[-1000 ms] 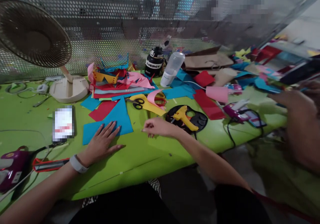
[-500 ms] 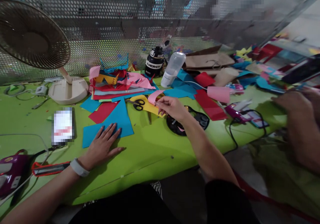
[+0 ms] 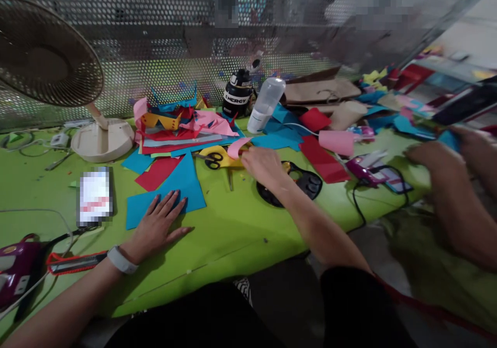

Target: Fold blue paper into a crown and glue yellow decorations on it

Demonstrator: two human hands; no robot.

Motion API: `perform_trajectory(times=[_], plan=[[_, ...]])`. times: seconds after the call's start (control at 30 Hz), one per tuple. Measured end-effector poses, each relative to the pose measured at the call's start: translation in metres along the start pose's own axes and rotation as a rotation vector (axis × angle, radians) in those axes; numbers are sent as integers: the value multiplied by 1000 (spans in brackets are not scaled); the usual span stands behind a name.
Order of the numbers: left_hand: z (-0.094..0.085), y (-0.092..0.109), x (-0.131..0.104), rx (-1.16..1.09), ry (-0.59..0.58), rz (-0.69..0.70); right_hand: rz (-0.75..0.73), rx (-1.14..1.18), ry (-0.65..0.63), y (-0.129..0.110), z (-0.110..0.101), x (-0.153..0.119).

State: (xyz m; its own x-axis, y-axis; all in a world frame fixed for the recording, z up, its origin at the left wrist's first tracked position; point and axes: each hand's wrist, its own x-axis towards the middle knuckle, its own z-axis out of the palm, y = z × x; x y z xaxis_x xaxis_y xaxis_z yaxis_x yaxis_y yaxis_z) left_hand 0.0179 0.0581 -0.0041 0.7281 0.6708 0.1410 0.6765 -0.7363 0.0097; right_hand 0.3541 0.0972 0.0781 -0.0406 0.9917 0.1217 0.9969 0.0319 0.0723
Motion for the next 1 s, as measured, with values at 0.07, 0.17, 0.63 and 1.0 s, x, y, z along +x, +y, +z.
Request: perform_trajectory(times=[0.07, 0.17, 0.63, 1.0], plan=[[0, 0, 0, -4, 0, 2, 109, 55, 140, -3, -1, 14], [-1, 0, 0, -2, -2, -1, 160, 201, 338, 0, -4, 35], [1, -2, 0, -22, 9, 3, 184, 896, 489, 8, -2, 67], [-2, -1, 0, -17, -22, -1, -14, 437, 134, -10, 22, 51]])
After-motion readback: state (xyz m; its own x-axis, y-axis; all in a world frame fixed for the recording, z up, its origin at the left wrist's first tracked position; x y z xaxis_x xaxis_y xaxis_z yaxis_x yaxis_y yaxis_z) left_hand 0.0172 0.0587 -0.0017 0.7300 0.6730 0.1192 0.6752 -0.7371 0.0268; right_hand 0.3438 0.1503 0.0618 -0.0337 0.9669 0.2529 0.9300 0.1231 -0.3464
